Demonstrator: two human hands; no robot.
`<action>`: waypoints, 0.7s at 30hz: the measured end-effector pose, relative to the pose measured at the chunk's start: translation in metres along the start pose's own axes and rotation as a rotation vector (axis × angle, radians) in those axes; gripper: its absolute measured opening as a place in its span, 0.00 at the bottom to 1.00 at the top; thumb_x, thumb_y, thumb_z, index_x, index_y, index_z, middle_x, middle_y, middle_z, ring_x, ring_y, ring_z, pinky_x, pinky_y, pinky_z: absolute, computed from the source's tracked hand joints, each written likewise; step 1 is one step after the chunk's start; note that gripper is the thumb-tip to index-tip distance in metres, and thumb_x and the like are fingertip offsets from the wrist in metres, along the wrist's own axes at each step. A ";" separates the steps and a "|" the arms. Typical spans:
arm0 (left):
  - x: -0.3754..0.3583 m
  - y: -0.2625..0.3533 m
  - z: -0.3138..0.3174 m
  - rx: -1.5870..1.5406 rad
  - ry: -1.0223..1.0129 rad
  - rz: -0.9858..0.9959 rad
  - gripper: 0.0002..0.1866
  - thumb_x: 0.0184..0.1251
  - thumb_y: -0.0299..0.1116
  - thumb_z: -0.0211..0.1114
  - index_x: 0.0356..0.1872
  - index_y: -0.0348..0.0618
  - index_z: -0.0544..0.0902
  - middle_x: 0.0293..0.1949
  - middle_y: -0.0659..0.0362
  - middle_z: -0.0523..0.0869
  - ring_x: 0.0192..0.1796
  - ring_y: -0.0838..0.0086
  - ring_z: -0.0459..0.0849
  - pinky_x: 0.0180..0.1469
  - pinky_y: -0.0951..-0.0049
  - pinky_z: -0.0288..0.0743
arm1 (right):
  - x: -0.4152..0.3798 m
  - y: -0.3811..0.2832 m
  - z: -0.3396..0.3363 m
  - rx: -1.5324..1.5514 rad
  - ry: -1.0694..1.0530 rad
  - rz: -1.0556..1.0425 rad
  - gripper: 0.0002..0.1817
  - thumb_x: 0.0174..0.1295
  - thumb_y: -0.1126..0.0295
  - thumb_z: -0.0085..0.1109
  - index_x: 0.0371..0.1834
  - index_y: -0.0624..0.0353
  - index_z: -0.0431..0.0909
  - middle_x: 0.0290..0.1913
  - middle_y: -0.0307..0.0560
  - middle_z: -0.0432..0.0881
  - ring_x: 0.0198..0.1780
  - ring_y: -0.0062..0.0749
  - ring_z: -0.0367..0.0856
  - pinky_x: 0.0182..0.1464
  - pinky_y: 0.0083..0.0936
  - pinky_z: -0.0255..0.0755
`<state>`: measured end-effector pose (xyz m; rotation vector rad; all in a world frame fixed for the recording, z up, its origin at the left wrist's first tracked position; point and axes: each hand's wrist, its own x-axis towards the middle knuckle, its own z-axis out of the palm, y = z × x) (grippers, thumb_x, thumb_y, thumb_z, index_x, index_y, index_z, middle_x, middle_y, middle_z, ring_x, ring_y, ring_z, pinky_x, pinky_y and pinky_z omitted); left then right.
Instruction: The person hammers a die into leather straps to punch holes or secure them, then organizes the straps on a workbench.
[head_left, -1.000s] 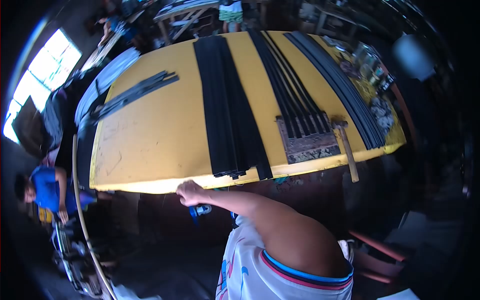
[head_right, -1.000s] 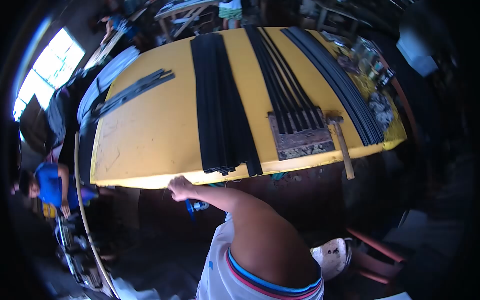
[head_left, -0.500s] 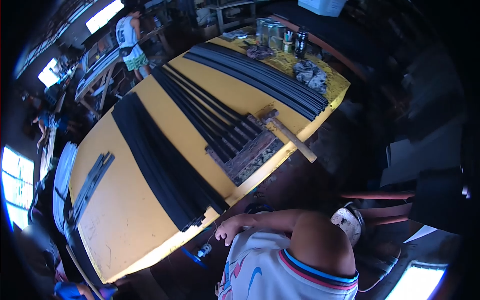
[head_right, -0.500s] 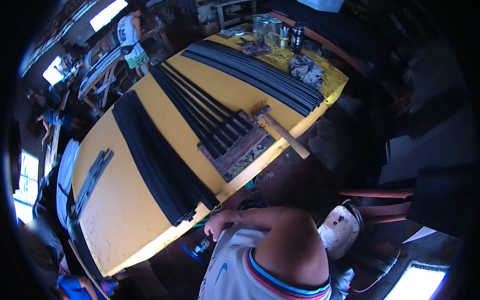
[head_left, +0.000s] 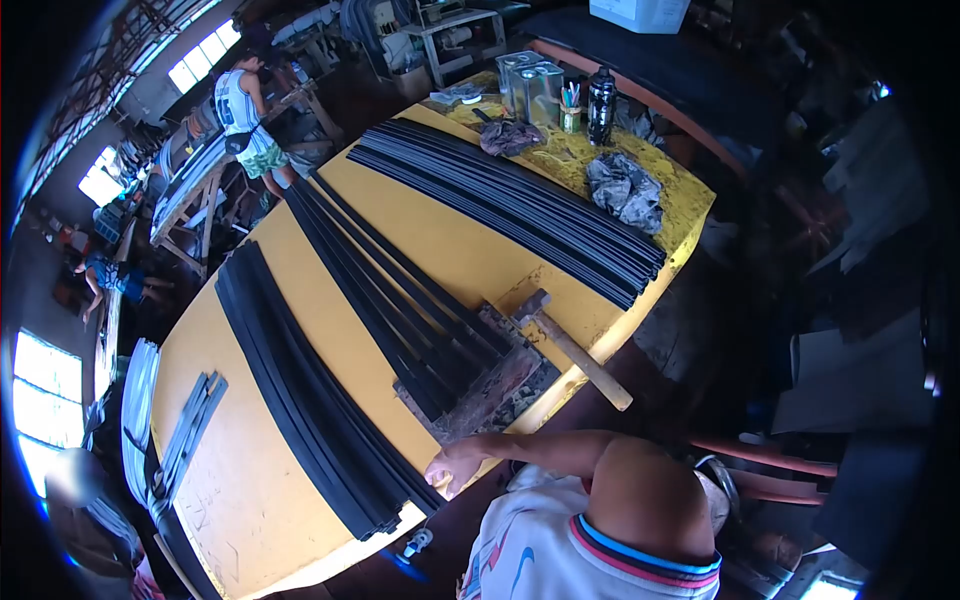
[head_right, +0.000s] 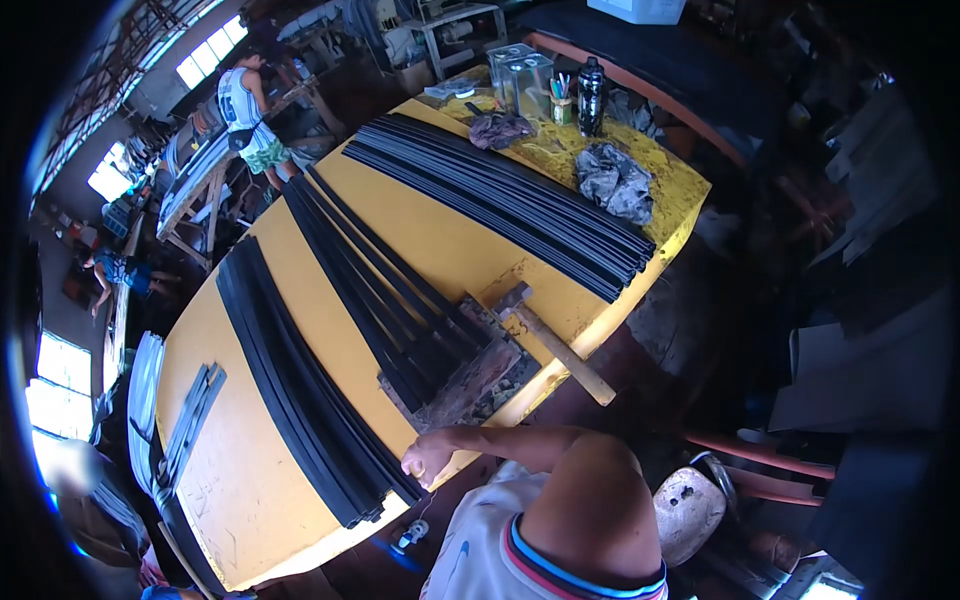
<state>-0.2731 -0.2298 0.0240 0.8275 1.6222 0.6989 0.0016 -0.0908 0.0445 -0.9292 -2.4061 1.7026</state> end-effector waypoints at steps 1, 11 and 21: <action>0.000 0.002 0.003 0.003 0.000 -0.004 0.12 0.67 0.35 0.65 0.37 0.33 0.81 0.31 0.52 0.87 0.31 0.74 0.84 0.33 0.74 0.76 | -0.004 0.008 -0.002 -0.007 0.036 -0.001 0.37 0.52 0.54 0.71 0.65 0.56 0.72 0.59 0.56 0.80 0.58 0.49 0.80 0.60 0.41 0.73; -0.007 0.000 -0.020 0.070 -0.098 0.041 0.12 0.66 0.34 0.65 0.37 0.32 0.81 0.30 0.52 0.87 0.31 0.73 0.84 0.33 0.74 0.76 | -0.036 0.019 0.016 0.023 0.294 0.091 0.38 0.51 0.51 0.72 0.64 0.60 0.73 0.56 0.59 0.81 0.53 0.47 0.83 0.56 0.38 0.76; 0.035 0.017 -0.064 0.189 -0.398 0.234 0.12 0.65 0.34 0.65 0.36 0.32 0.82 0.30 0.53 0.87 0.31 0.73 0.84 0.32 0.73 0.77 | -0.096 -0.011 0.077 0.108 0.713 0.446 0.33 0.58 0.49 0.66 0.62 0.58 0.72 0.57 0.56 0.80 0.57 0.50 0.81 0.60 0.41 0.74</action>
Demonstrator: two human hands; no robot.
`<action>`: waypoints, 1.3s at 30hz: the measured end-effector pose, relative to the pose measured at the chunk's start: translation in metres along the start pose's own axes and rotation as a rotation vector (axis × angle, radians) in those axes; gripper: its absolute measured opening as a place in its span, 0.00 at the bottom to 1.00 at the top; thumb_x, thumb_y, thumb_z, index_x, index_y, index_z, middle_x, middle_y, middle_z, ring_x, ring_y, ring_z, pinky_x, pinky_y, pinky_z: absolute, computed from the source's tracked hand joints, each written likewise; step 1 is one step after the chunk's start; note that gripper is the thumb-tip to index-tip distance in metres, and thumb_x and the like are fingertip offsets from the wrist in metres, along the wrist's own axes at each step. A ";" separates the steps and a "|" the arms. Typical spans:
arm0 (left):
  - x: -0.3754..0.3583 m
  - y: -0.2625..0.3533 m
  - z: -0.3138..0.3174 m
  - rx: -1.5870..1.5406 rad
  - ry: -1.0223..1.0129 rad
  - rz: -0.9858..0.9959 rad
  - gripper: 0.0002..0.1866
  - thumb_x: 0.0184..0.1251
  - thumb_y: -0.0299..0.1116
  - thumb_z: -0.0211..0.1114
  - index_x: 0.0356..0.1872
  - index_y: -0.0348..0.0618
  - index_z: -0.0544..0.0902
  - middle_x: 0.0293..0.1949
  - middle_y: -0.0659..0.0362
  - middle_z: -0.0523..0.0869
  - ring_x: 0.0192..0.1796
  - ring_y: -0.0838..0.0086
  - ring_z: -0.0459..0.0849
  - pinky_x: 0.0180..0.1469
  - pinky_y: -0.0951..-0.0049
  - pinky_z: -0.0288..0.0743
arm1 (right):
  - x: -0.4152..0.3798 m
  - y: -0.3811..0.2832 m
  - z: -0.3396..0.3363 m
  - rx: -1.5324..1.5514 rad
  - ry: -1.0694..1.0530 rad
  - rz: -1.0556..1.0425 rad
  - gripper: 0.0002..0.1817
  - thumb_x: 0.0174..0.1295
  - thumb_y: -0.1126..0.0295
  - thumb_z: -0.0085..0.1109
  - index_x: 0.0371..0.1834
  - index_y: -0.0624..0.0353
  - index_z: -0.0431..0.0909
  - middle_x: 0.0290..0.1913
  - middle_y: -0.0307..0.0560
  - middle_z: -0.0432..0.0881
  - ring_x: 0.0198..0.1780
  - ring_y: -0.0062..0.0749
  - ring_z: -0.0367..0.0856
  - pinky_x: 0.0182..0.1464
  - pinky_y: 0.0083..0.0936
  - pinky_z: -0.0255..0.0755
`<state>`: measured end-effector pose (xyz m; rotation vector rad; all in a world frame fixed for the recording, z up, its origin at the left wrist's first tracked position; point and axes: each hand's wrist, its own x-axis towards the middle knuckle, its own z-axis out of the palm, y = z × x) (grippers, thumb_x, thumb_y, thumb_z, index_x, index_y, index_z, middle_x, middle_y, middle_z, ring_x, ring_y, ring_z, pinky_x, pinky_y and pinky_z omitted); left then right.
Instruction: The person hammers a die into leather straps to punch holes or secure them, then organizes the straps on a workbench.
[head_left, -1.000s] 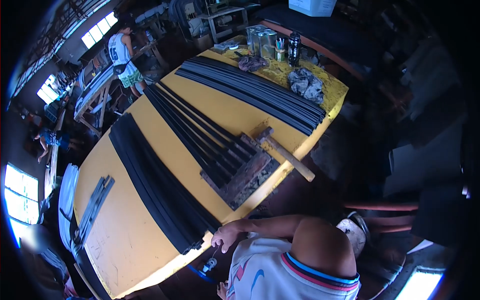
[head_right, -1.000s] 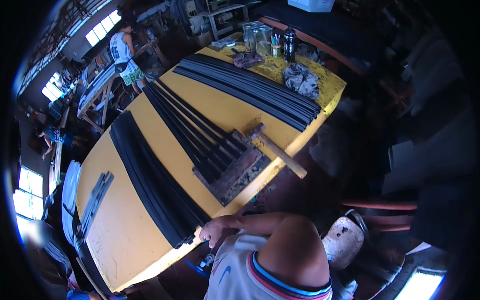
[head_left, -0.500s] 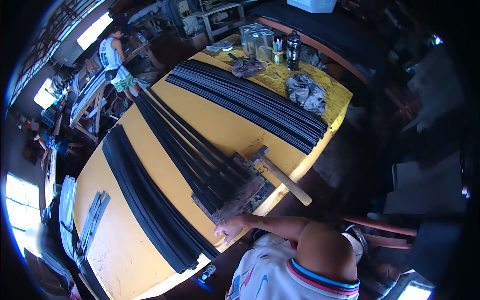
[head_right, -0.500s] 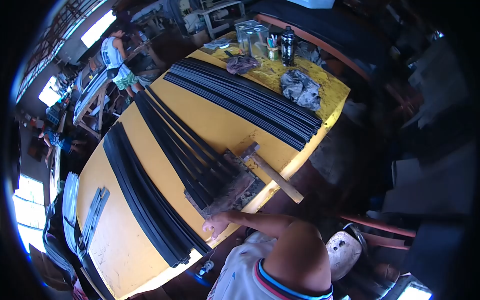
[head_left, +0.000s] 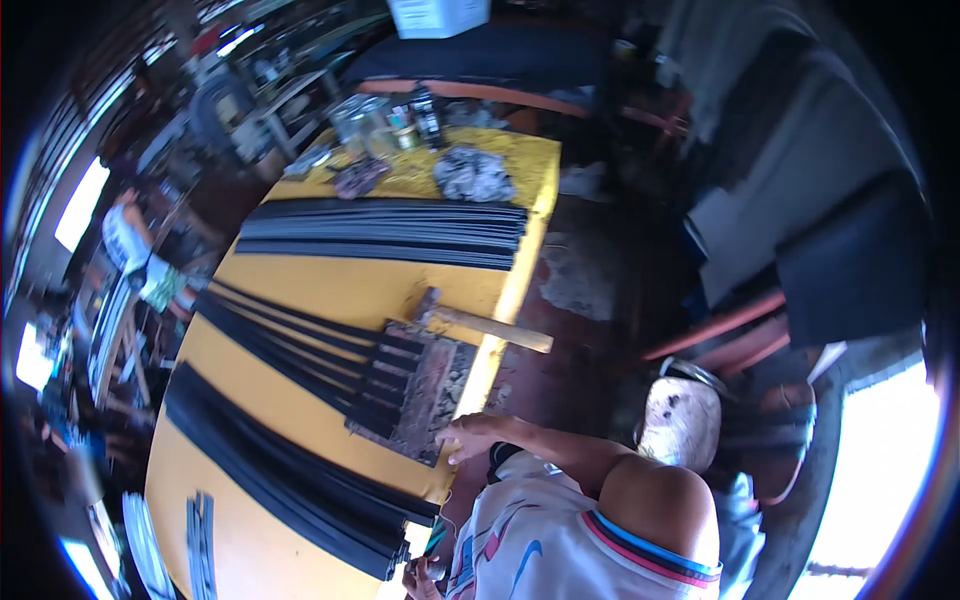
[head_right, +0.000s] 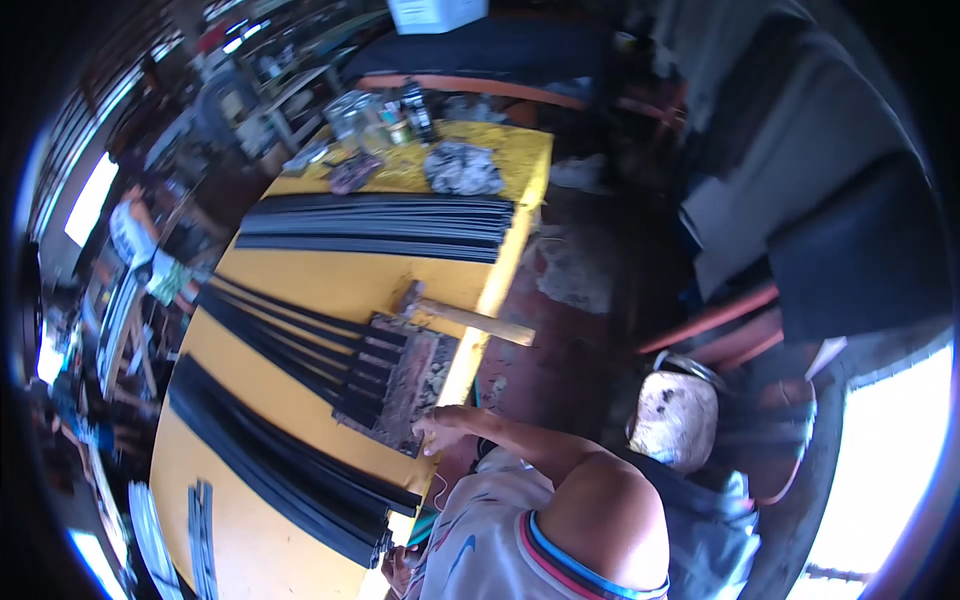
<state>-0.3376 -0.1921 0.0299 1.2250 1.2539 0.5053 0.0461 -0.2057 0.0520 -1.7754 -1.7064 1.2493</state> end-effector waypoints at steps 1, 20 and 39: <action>0.006 0.003 -0.005 0.018 -0.041 0.026 0.12 0.65 0.34 0.65 0.36 0.32 0.82 0.30 0.53 0.87 0.31 0.73 0.84 0.32 0.73 0.77 | -0.012 0.003 0.002 -0.014 0.059 0.032 0.31 0.59 0.50 0.65 0.60 0.58 0.73 0.55 0.55 0.81 0.58 0.52 0.79 0.61 0.43 0.72; 0.079 0.056 -0.028 0.141 -0.366 0.089 0.13 0.66 0.38 0.67 0.38 0.35 0.80 0.34 0.53 0.87 0.32 0.72 0.83 0.36 0.72 0.78 | -0.207 0.150 0.216 0.343 0.316 1.190 0.31 0.54 0.49 0.60 0.62 0.48 0.78 0.63 0.46 0.78 0.65 0.43 0.76 0.64 0.37 0.73; 0.066 0.076 0.000 0.096 -0.112 0.007 0.13 0.66 0.38 0.68 0.39 0.37 0.81 0.34 0.53 0.87 0.32 0.73 0.82 0.36 0.71 0.78 | -0.199 0.238 0.205 0.793 0.668 1.080 0.22 0.58 0.54 0.66 0.52 0.55 0.83 0.47 0.53 0.87 0.46 0.40 0.88 0.51 0.32 0.81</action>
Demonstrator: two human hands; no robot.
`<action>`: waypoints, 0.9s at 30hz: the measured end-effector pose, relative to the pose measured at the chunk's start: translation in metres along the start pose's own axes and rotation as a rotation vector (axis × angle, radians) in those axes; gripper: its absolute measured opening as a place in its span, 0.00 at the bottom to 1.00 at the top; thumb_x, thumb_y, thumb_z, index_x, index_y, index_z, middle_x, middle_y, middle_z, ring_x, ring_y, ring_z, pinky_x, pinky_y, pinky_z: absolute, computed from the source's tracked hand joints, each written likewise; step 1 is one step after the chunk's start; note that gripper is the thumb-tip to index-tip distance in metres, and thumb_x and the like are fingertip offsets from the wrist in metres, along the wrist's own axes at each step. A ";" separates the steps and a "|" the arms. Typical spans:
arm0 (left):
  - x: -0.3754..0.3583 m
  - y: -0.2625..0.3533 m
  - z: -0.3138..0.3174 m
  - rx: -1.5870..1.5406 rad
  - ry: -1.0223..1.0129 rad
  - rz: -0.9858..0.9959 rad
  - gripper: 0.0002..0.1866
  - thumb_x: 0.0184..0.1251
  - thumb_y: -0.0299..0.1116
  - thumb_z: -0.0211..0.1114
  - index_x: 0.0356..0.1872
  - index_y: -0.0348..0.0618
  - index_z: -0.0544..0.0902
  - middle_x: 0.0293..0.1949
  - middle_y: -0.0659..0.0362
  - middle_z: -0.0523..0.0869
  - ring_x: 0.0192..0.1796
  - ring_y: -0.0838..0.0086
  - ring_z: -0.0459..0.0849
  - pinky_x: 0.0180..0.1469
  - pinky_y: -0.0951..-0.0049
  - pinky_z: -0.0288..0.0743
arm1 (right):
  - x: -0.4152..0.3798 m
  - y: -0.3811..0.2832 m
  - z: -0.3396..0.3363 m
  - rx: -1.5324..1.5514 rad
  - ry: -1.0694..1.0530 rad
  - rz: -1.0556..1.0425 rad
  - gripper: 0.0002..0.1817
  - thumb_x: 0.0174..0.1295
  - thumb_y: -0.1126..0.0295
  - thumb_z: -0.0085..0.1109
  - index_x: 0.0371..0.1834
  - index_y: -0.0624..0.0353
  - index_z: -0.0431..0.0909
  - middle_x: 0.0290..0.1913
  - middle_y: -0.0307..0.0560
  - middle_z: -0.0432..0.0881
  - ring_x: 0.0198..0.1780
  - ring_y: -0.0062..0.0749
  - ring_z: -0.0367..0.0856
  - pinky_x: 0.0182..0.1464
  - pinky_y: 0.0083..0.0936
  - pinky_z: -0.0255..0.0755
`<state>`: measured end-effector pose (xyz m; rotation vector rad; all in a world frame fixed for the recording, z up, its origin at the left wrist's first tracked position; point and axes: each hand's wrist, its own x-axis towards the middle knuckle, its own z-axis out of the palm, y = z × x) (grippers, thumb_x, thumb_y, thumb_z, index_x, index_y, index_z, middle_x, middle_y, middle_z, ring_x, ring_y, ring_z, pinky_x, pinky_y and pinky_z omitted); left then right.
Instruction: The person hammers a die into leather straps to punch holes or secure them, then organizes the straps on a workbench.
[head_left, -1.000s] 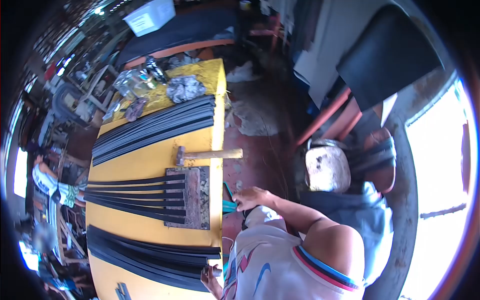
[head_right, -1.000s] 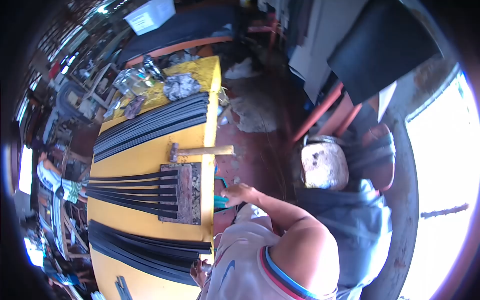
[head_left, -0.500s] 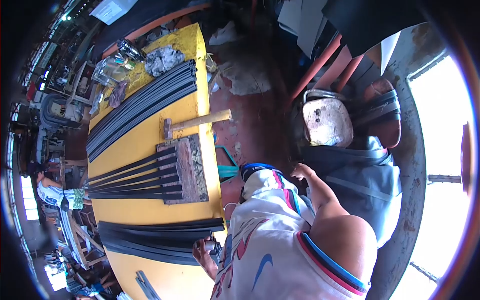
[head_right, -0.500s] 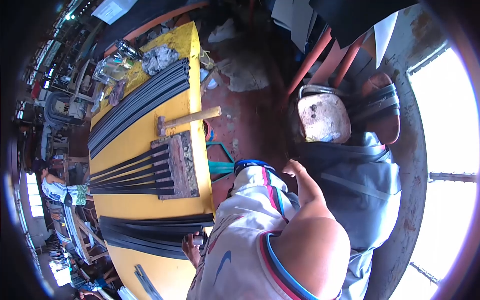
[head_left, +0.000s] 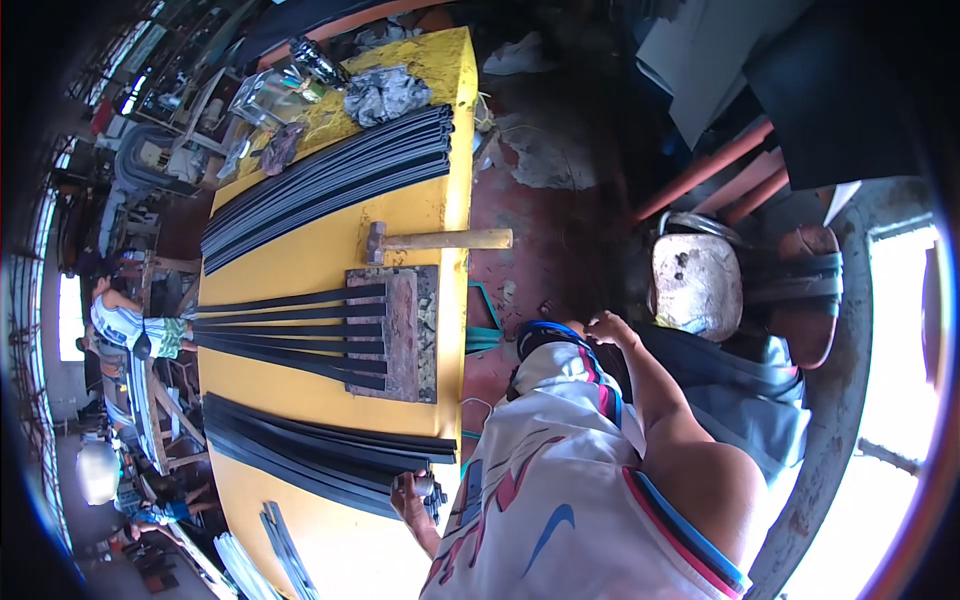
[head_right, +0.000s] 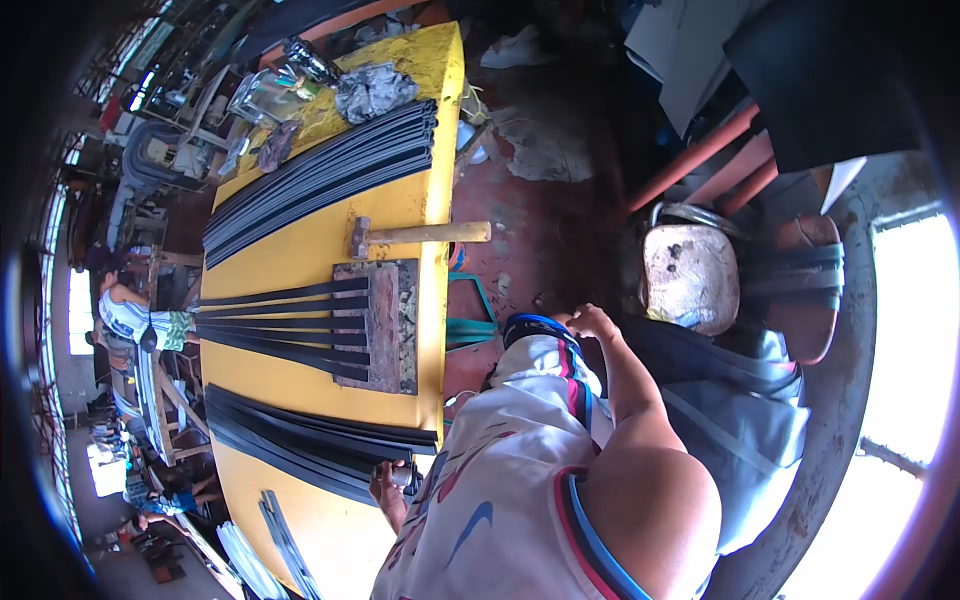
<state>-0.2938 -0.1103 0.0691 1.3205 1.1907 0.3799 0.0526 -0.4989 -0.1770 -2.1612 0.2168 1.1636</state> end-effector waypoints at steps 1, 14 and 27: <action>-0.002 0.003 0.008 0.001 -0.032 -0.005 0.13 0.66 0.38 0.68 0.39 0.38 0.81 0.34 0.53 0.87 0.32 0.73 0.82 0.37 0.71 0.77 | -0.002 -0.016 -0.009 -0.008 -0.008 -0.006 0.22 0.58 0.54 0.66 0.52 0.55 0.83 0.47 0.53 0.87 0.46 0.40 0.88 0.51 0.32 0.81; 0.052 0.052 0.163 0.134 -0.217 -0.081 0.16 0.68 0.41 0.67 0.42 0.37 0.81 0.37 0.54 0.87 0.38 0.72 0.83 0.42 0.68 0.77 | 0.039 -0.236 -0.112 0.138 0.438 -0.516 0.17 0.64 0.61 0.58 0.52 0.56 0.83 0.51 0.52 0.84 0.50 0.50 0.85 0.55 0.37 0.79; 0.079 0.101 0.213 0.375 -0.322 -0.177 0.18 0.69 0.44 0.65 0.45 0.37 0.80 0.42 0.55 0.88 0.43 0.70 0.84 0.45 0.67 0.78 | 0.017 -0.305 -0.015 -0.612 0.330 -0.874 0.38 0.57 0.53 0.58 0.69 0.61 0.64 0.54 0.59 0.76 0.55 0.46 0.76 0.50 0.45 0.67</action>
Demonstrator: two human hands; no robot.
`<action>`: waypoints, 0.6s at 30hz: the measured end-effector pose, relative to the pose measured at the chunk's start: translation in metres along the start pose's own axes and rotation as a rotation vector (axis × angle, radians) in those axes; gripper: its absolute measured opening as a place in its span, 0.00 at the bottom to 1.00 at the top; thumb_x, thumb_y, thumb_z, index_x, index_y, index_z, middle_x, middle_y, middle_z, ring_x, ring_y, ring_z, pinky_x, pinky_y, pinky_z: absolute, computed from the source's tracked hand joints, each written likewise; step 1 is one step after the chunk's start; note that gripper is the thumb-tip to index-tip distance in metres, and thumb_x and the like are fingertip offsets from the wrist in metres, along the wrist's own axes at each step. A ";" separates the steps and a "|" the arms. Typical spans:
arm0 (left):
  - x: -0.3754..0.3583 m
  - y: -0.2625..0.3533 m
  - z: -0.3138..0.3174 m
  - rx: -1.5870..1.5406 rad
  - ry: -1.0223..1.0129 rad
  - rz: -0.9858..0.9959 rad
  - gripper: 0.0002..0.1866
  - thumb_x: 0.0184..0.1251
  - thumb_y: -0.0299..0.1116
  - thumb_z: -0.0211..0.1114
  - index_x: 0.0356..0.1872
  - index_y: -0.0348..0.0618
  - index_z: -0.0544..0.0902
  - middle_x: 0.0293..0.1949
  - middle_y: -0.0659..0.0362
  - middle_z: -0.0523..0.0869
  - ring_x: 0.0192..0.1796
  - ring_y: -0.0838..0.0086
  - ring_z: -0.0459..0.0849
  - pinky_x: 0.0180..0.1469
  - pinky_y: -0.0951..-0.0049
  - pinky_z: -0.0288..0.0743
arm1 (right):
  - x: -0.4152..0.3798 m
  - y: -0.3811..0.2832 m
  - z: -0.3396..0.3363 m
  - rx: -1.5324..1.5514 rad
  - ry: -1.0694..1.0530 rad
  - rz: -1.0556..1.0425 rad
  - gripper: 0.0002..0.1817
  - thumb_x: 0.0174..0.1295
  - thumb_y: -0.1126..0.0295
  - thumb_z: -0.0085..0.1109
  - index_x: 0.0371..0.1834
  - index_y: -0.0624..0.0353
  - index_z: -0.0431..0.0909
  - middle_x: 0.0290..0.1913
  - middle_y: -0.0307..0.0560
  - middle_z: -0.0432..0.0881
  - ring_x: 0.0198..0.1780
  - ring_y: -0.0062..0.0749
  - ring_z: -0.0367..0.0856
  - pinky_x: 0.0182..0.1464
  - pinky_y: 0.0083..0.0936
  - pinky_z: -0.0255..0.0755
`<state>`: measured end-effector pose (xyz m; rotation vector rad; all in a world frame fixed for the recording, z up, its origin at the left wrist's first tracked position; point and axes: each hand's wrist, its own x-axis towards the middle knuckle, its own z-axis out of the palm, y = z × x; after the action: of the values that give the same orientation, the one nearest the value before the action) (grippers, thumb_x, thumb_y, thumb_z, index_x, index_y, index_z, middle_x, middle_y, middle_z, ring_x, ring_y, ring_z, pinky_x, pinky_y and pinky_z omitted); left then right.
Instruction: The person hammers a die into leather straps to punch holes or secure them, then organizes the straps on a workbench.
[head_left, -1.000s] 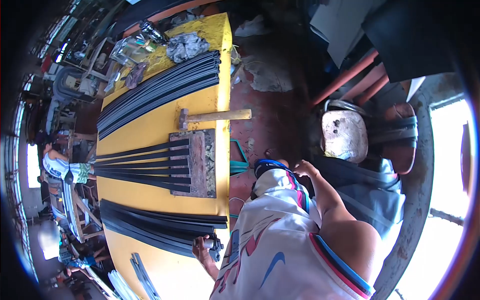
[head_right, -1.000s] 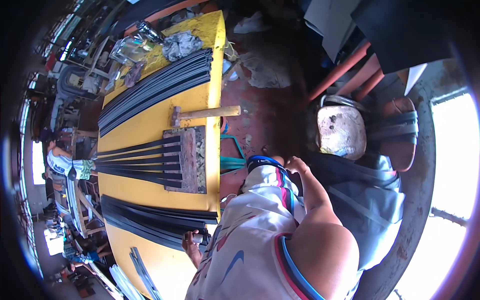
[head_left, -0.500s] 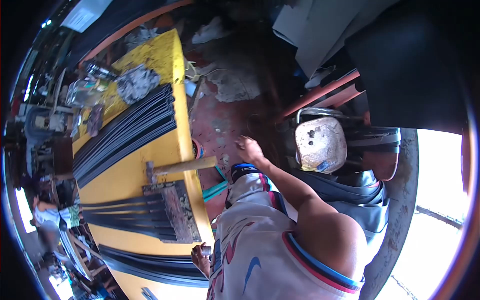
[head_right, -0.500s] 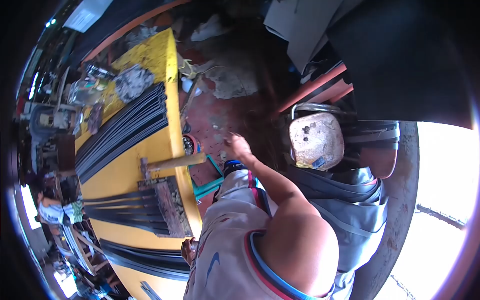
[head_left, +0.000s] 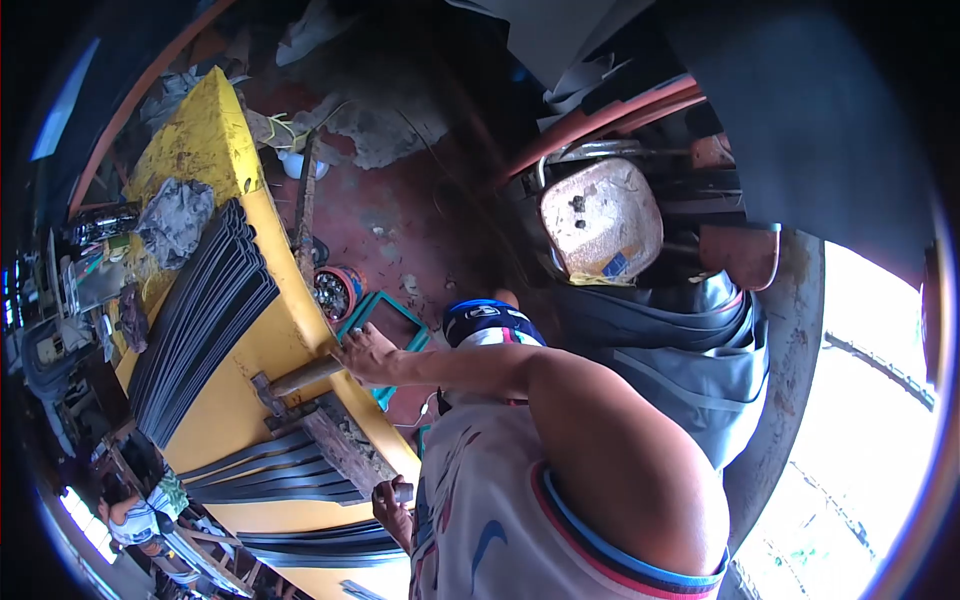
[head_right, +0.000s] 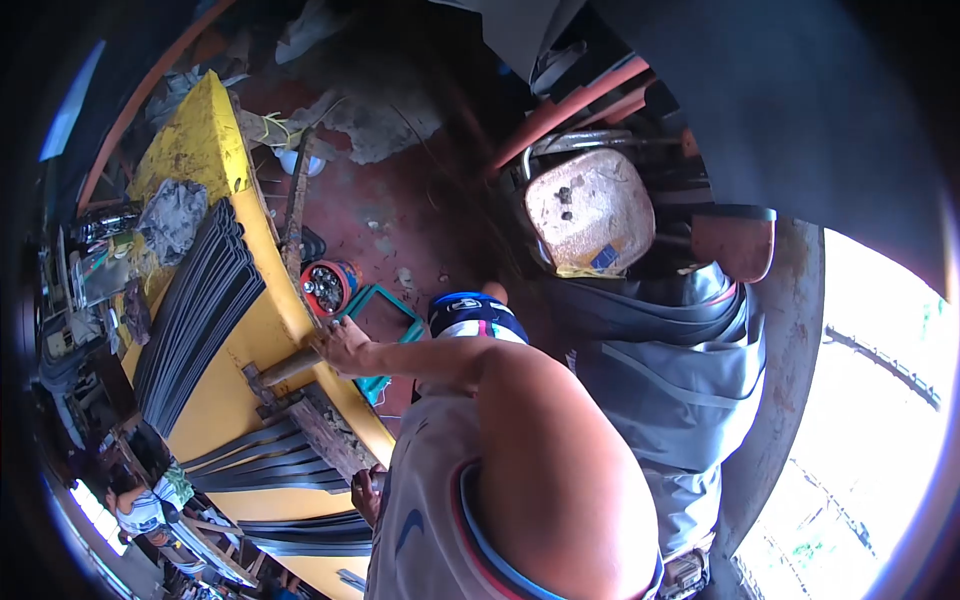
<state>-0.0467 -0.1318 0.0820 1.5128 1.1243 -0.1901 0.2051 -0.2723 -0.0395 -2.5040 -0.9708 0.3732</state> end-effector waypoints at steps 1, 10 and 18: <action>-0.002 -0.001 -0.004 0.007 0.001 0.000 0.18 0.69 0.44 0.65 0.45 0.37 0.80 0.42 0.55 0.88 0.43 0.69 0.84 0.46 0.67 0.78 | 0.004 -0.001 -0.003 0.032 -0.044 0.034 0.37 0.56 0.55 0.59 0.68 0.61 0.65 0.54 0.58 0.77 0.55 0.46 0.76 0.49 0.46 0.67; -0.051 -0.049 -0.065 0.002 0.044 -0.033 0.20 0.68 0.40 0.67 0.53 0.38 0.77 0.45 0.53 0.87 0.46 0.67 0.85 0.47 0.67 0.79 | 0.033 -0.021 0.015 -0.002 0.026 0.184 0.11 0.59 0.62 0.54 0.42 0.51 0.79 0.37 0.42 0.84 0.41 0.38 0.83 0.33 0.42 0.68; -0.112 -0.163 -0.130 -0.072 0.095 -0.012 0.19 0.63 0.32 0.70 0.53 0.39 0.78 0.42 0.55 0.86 0.44 0.69 0.85 0.43 0.68 0.79 | 0.027 -0.014 0.016 -0.191 0.086 0.103 0.20 0.54 0.63 0.63 0.51 0.53 0.78 0.42 0.45 0.87 0.43 0.37 0.87 0.36 0.38 0.78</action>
<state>-0.2820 -0.1060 0.0860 1.4645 1.2029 -0.0857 0.2102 -0.2392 -0.0491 -2.7256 -0.8840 0.2103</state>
